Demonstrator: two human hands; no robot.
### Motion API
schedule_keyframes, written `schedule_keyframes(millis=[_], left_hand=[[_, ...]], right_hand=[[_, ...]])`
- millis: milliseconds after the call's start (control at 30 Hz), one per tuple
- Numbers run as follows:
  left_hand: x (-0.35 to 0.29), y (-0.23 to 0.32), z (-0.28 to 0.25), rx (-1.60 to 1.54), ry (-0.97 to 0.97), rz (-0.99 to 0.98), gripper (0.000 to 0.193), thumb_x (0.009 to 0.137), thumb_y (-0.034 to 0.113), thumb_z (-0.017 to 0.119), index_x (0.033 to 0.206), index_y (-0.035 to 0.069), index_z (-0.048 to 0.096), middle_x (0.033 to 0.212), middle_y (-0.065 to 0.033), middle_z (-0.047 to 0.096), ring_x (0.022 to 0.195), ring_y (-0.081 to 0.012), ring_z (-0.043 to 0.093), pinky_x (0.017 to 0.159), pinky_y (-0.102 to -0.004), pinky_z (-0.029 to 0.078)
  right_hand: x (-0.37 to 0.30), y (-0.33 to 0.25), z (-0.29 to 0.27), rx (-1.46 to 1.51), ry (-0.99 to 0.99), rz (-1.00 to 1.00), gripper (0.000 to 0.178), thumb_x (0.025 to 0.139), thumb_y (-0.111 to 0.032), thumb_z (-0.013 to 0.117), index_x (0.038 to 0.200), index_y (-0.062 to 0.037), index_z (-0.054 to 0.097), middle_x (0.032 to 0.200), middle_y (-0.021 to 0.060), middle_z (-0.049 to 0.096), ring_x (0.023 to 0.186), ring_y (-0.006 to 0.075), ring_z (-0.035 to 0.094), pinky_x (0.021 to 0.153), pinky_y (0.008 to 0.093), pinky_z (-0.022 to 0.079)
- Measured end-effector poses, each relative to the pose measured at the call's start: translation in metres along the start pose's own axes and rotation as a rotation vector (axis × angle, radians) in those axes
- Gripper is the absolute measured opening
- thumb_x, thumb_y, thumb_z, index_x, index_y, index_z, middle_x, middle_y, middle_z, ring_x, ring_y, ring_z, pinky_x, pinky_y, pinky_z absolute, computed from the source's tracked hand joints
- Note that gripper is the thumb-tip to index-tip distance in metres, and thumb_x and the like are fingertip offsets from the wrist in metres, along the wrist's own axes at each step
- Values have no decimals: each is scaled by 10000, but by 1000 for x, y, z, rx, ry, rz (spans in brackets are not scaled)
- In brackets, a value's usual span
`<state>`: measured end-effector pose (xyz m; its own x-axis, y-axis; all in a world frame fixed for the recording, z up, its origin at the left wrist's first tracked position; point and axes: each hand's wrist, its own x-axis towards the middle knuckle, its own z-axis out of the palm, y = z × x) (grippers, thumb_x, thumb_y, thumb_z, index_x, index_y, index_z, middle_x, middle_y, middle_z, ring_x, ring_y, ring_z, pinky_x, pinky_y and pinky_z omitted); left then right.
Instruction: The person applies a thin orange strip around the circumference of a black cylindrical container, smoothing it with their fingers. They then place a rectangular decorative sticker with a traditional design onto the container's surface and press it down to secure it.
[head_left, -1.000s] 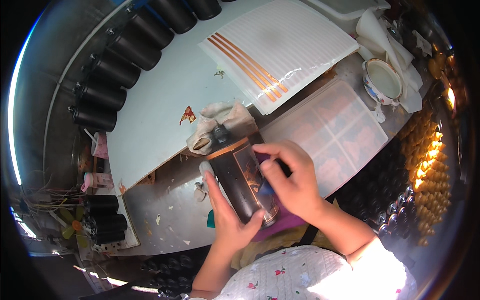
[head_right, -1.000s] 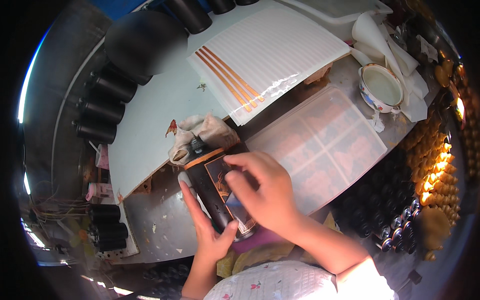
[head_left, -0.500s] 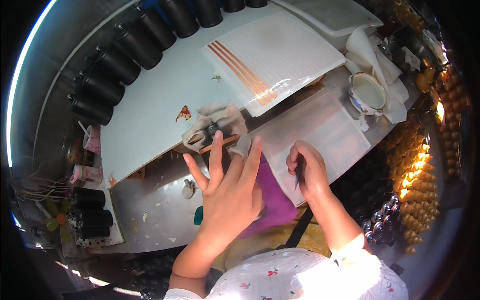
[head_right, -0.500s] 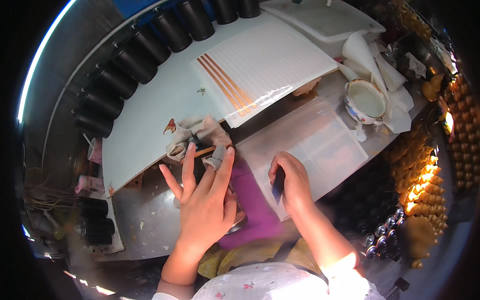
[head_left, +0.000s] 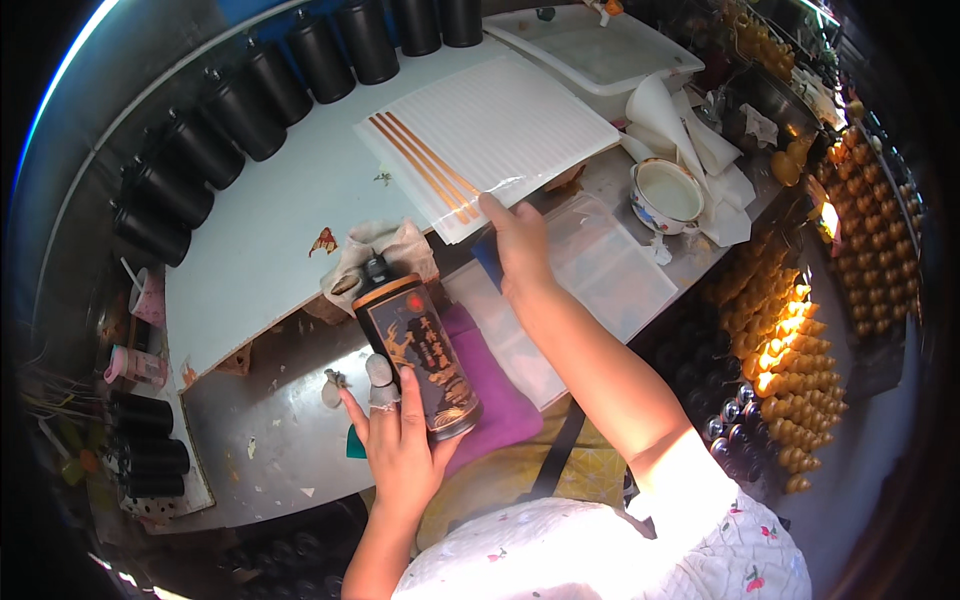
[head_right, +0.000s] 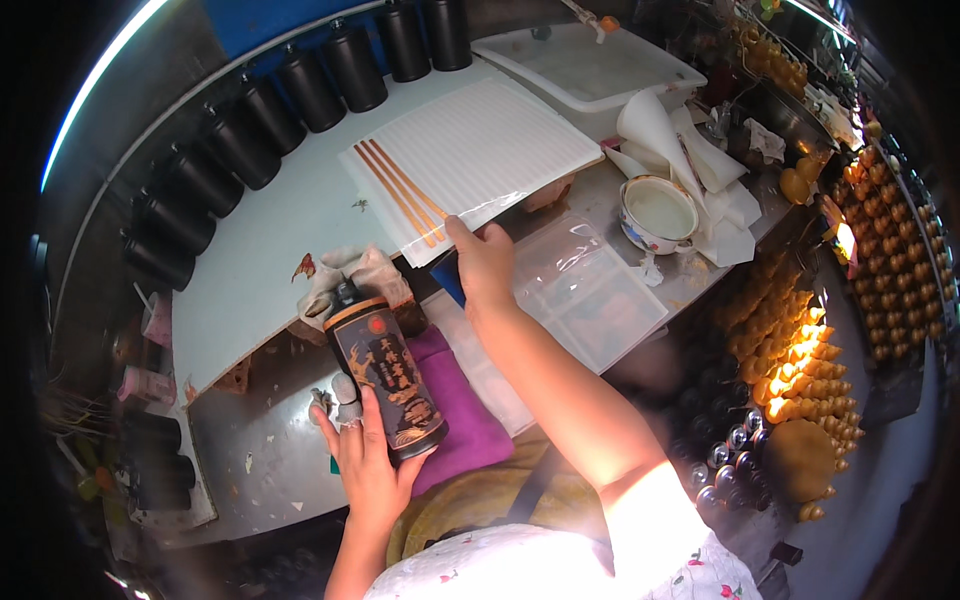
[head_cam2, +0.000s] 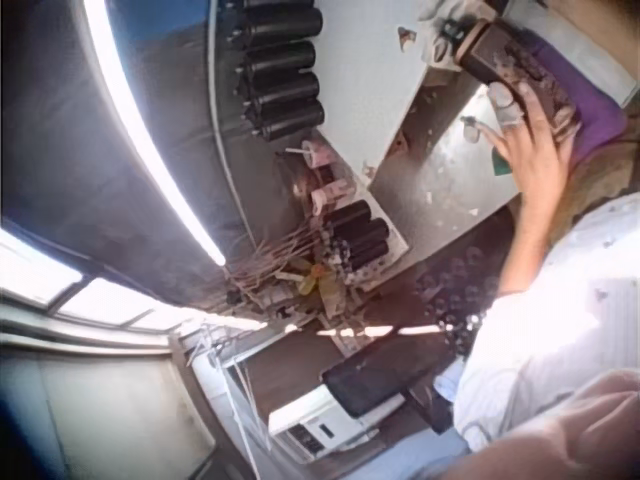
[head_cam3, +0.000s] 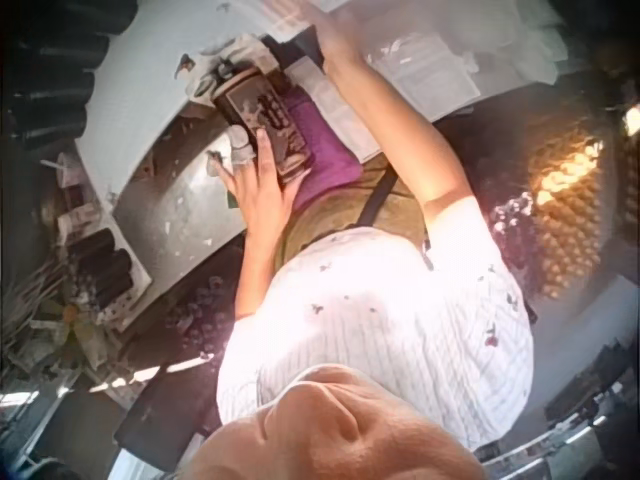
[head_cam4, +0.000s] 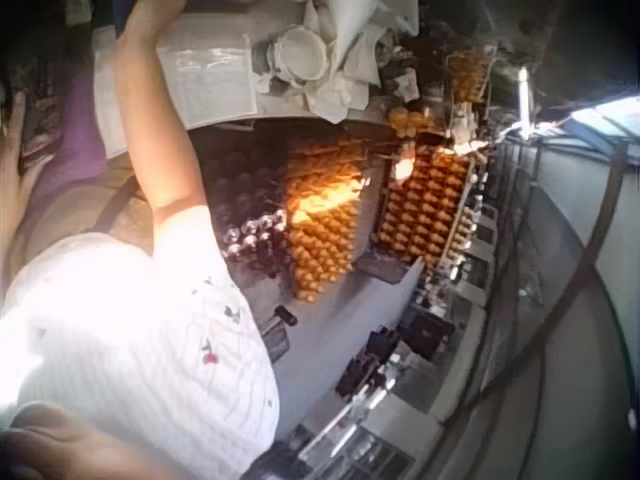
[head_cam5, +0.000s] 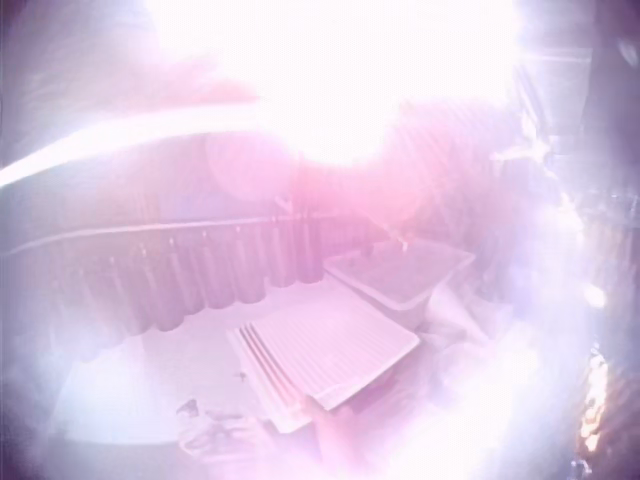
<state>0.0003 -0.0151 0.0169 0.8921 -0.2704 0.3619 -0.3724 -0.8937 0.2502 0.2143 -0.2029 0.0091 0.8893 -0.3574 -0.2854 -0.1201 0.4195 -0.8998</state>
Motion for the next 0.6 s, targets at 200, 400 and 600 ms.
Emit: schedule_keyframes(millis=[200,400,600], left_hand=[[-10,-11,13,-253,-2,-104,1045,861,384,770,1550,-126,171,1042,-196,642,1019,-396,634,1220,-647,99],[-13,-16,17,-273,62,-86,1062,818,364,815,1550,-110,209,1009,-184,658,951,-373,652,1202,-668,111],[-13,-19,11,-228,93,-68,1106,776,373,847,1563,-83,218,869,-128,618,778,-308,608,1194,-668,159]], right_hand=[[-11,-8,-24,-117,-43,-174,208,980,-175,664,890,10,692,858,80,745,729,107,610,705,258,481],[-19,-11,-42,-120,79,-565,146,971,-150,679,932,-11,698,916,58,751,756,76,614,717,227,478],[-22,-66,-49,112,-31,-539,77,982,-137,618,969,-66,646,975,67,744,776,82,622,610,212,418]])
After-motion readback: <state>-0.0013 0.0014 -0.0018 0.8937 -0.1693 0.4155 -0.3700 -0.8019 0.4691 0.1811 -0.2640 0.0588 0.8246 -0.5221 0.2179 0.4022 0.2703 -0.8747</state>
